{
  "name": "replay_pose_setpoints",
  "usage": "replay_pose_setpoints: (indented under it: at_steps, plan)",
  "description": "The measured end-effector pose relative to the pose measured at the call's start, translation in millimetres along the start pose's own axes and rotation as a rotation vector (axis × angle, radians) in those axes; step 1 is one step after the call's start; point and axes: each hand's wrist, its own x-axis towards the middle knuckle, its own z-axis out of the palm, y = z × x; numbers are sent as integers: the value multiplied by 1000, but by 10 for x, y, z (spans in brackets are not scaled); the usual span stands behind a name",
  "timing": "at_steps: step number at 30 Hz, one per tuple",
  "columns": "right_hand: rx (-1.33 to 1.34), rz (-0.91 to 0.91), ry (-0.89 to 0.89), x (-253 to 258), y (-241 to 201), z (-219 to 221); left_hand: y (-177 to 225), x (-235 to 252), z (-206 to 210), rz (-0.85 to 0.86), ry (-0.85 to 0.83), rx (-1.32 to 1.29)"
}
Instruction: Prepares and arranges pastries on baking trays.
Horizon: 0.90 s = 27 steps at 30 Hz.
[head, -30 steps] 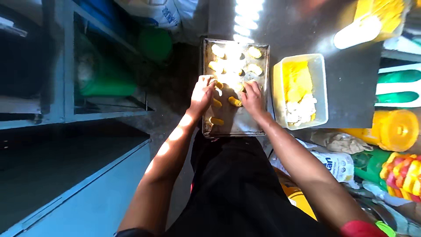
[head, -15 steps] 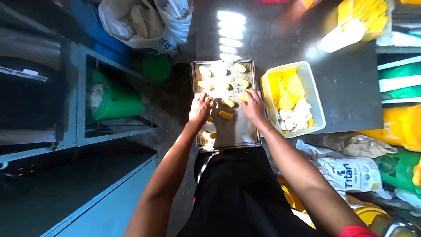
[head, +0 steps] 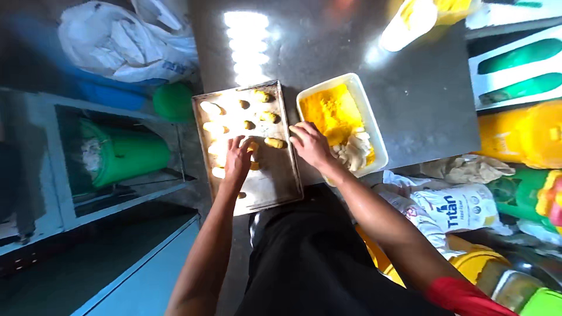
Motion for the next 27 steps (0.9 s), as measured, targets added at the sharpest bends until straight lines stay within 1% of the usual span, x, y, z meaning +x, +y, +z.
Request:
replay_pose_setpoints:
  at_steps: [1,3,5,6,8,10,12,15,17,19,21,22,23,25,27]
  plan:
    - [-5,34,12,-39,226,-232,177,14,-11,-28,19,4]
    - [-42,134,9,-111,827,-563,717,113,11,-41,55,-38]
    - [-82,197,-59,-93,1451,-661,1368,287,163,37,55,-123]
    - [-80,191,-110,-65,1663,-667,1672,416,288,86,19,-154]
    - [-50,107,-196,-3,1830,-693,2107,750,654,133,-109,-137]
    - [-17,54,-229,-47,1741,-692,2361,957,997,57,-284,-79]
    - [-21,96,-247,-109,1702,-625,2478,975,1201,-71,-358,-46]
    - [-25,202,-286,-221,1718,-576,2418,947,1311,-171,-405,-98]
    - [-45,241,-346,-215,1667,-571,2336,889,1238,-187,-344,-217]
    - [-75,266,-446,-131,1580,-594,2338,899,1008,-230,-277,-299]
    - [-104,289,-554,-10,1574,-601,2352,1064,829,-280,-232,-314]
    - [-104,289,-589,51,1587,-602,2294,1230,871,-286,-195,-299]
    - [-98,271,-601,99,1606,-593,2244,1384,914,-281,-162,-275]
    - [-75,227,-590,127,1633,-562,2216,1610,966,-279,-159,-204]
    - [-73,216,-543,149,1619,-580,2195,1764,1071,-266,-156,-141]
